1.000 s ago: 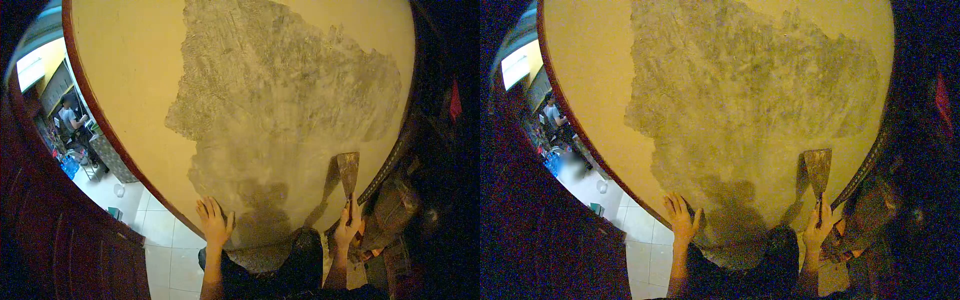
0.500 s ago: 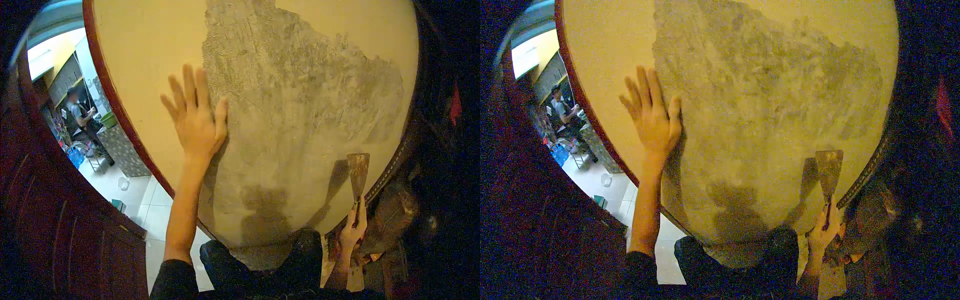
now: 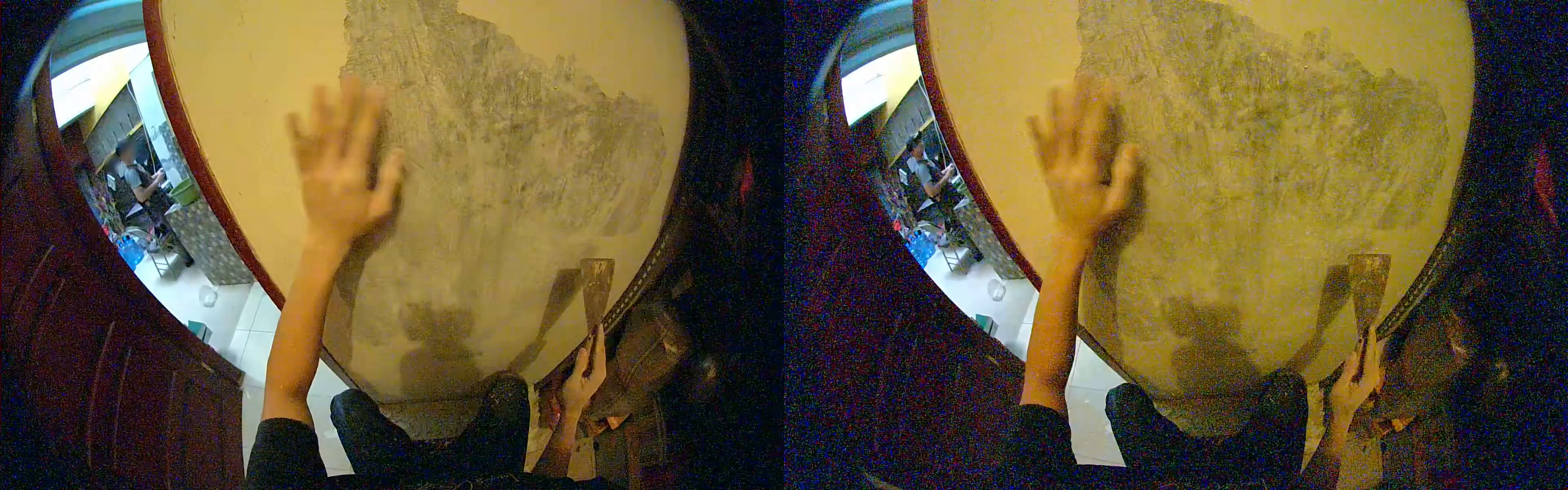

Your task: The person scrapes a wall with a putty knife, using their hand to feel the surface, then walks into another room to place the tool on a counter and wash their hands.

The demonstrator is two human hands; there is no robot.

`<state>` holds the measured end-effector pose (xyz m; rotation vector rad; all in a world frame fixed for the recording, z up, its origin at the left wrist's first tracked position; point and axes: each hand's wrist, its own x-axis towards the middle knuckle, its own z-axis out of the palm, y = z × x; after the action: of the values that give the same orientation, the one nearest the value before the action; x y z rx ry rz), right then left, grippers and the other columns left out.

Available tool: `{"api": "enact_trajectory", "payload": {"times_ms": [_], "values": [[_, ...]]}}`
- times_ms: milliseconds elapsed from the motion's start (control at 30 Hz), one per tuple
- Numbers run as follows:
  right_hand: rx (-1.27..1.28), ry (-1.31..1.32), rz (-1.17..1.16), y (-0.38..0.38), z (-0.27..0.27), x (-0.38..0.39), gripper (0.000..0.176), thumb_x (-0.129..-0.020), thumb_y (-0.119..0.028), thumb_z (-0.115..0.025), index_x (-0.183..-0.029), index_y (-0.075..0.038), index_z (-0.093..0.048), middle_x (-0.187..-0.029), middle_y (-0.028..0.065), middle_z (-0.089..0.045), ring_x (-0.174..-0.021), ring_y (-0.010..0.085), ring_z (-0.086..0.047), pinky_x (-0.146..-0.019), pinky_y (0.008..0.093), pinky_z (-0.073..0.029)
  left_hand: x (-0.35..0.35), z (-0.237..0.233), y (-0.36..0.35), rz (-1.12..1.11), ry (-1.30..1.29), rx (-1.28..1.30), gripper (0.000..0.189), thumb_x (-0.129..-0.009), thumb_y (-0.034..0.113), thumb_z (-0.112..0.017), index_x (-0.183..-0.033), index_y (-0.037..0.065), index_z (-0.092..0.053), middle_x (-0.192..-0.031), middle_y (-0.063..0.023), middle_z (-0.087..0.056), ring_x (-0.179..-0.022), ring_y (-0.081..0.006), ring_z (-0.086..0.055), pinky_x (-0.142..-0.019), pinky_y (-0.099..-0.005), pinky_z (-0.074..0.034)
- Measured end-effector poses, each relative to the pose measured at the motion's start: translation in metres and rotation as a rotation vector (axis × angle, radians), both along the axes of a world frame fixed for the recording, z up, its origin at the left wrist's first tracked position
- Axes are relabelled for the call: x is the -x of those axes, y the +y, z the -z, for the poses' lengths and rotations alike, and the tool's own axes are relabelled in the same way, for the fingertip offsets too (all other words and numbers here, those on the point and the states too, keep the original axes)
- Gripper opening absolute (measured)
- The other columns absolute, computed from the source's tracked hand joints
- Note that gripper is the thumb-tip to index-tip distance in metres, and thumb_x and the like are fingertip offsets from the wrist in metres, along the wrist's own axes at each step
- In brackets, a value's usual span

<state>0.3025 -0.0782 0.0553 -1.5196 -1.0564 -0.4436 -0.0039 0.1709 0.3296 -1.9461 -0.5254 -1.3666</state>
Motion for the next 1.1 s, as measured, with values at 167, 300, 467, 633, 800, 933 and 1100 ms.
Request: {"api": "enact_trajectory", "payload": {"times_ms": [167,300,467,633,800,933,1100], "values": [[0.033,0.010,-0.030,-0.004,-0.001,0.001,0.042,-0.100,-0.014,-0.047,-0.137,0.005,-0.049,-0.139,0.0205,-0.052,-0.127,0.0321,-0.051,-0.106,0.0414,-0.038,0.017,0.014,0.007,-0.262,-0.281,0.002,0.063,-0.089,0.030,-0.058,-0.146,0.008,-0.041,-0.156,-0.0127,-0.030,-0.145,-0.0392,-0.020,-0.117,-0.0540,-0.011],[0.090,0.011,-0.029,0.000,-0.008,0.008,0.041,-0.098,-0.011,-0.048,-0.136,0.004,-0.050,-0.137,0.0196,-0.055,-0.125,0.0321,-0.053,-0.106,0.0420,-0.036,0.011,0.029,0.009,-0.259,-0.176,0.049,0.061,-0.089,0.030,-0.058,-0.146,0.013,-0.044,-0.157,-0.0116,-0.029,-0.146,-0.0395,-0.019,-0.117,-0.0556,-0.011],[0.103,0.074,-0.055,-0.001,-0.014,0.016,0.040,-0.097,-0.008,-0.049,-0.134,0.004,-0.052,-0.136,0.0180,-0.056,-0.124,0.0326,-0.053,-0.109,0.0433,-0.032,0.008,0.017,0.003,-0.237,-0.189,0.035,0.060,-0.088,0.031,-0.058,-0.145,0.018,-0.046,-0.156,-0.0110,-0.030,-0.145,-0.0405,-0.019,-0.116,-0.0571,-0.012],[0.117,-0.064,-0.024,0.002,-0.007,0.009,0.038,-0.097,-0.008,-0.048,-0.134,0.003,-0.053,-0.136,0.0169,-0.056,-0.124,0.0327,-0.053,-0.109,0.0413,-0.033,0.006,0.019,0.010,-0.251,-0.205,0.040,0.065,-0.089,0.034,-0.055,-0.148,0.013,-0.039,-0.158,-0.0133,-0.026,-0.146,-0.0417,-0.015,-0.117,-0.0568,-0.008],[0.120,-0.058,0.015,0.004,0.005,0.003,0.039,-0.099,-0.013,-0.048,-0.135,0.002,-0.053,-0.138,0.0161,-0.055,-0.126,0.0325,-0.051,-0.111,0.0431,-0.031,0.008,0.023,0.014,-0.221,-0.217,0.007,0.070,-0.087,0.035,-0.056,-0.148,0.007,-0.036,-0.157,-0.0133,-0.027,-0.146,-0.0409,-0.015,-0.117,-0.0559,-0.006],[0.138,-0.163,0.070,0.004,0.019,-0.007,0.039,-0.100,-0.013,-0.046,-0.136,0.001,-0.052,-0.138,0.0153,-0.054,-0.127,0.0315,-0.051,-0.112,0.0435,-0.031,0.009,0.026,0.013,-0.244,-0.219,0.023,0.071,-0.087,0.036,-0.056,-0.148,0.007,-0.036,-0.157,-0.0139,-0.027,-0.146,-0.0414,-0.015,-0.117,-0.0559,-0.006],[0.112,-0.134,0.036,0.006,0.017,0.001,0.040,-0.100,-0.014,-0.046,-0.137,0.001,-0.051,-0.139,0.0153,-0.054,-0.128,0.0313,-0.050,-0.112,0.0441,-0.030,0.014,0.030,0.013,-0.178,-0.260,0.017,0.071,-0.085,0.036,-0.059,-0.149,0.012,-0.038,-0.158,-0.0088,-0.027,-0.146,-0.0396,-0.017,-0.117,-0.0568,-0.010]]}}
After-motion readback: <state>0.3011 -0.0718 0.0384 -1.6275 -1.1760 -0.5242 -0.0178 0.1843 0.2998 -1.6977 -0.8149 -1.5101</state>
